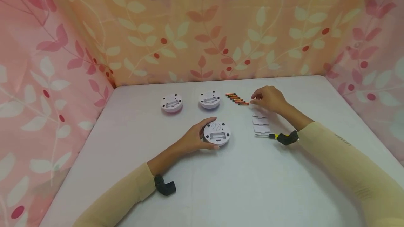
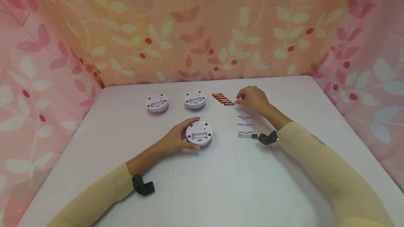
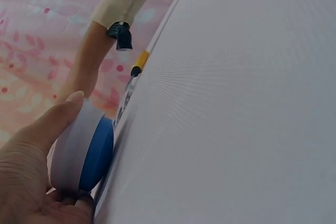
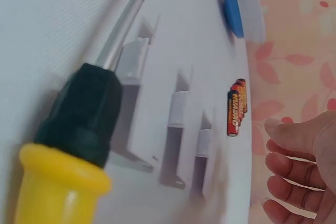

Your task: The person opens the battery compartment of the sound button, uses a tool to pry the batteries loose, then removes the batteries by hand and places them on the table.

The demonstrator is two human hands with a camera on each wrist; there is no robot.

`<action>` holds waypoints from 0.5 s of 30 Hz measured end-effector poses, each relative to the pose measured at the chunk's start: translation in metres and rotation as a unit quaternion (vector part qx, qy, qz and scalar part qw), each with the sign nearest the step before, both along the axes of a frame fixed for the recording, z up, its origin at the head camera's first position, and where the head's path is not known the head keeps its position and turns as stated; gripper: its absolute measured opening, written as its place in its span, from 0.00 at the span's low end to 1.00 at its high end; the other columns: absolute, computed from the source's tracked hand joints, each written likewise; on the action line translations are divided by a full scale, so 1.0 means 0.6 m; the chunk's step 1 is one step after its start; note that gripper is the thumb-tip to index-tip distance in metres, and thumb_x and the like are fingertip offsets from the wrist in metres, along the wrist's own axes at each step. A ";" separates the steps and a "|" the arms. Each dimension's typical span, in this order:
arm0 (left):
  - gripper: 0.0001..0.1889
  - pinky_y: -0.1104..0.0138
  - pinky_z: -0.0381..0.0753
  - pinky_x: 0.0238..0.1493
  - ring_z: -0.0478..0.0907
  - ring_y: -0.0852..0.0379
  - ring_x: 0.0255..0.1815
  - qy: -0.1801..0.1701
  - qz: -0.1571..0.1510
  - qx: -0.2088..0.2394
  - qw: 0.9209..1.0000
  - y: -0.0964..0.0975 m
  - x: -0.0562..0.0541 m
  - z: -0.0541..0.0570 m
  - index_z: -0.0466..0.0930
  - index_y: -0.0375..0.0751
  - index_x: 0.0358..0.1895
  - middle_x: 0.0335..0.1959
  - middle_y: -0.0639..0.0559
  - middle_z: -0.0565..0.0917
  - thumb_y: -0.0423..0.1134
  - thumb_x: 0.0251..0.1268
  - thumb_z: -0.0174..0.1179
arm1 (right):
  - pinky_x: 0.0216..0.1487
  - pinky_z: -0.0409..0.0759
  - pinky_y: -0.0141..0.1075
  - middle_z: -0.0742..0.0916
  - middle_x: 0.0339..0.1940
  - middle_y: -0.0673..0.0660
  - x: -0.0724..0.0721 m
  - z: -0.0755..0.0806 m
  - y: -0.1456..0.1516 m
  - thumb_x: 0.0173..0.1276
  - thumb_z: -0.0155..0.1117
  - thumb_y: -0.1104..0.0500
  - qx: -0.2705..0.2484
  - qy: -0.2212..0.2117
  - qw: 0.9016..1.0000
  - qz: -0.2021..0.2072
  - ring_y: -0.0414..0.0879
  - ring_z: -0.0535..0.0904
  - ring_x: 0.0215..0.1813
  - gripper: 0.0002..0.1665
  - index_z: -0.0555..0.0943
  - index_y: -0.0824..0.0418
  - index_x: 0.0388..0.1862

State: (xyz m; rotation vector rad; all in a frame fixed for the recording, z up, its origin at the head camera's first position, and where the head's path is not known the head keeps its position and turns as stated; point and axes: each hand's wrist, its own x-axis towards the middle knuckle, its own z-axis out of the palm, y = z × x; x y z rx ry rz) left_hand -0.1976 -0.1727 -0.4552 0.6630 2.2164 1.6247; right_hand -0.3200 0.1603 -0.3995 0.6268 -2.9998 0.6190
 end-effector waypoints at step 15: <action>0.41 0.56 0.62 0.75 0.59 0.43 0.79 0.002 -0.007 0.026 1.000 -0.086 -0.028 0.051 0.59 0.34 0.77 0.77 0.37 0.63 0.32 0.64 0.70 | 0.34 0.72 0.42 0.88 0.34 0.55 0.033 0.060 0.002 0.75 0.62 0.44 -0.003 0.023 1.000 -0.020 0.52 0.75 0.36 0.22 0.88 0.61 0.49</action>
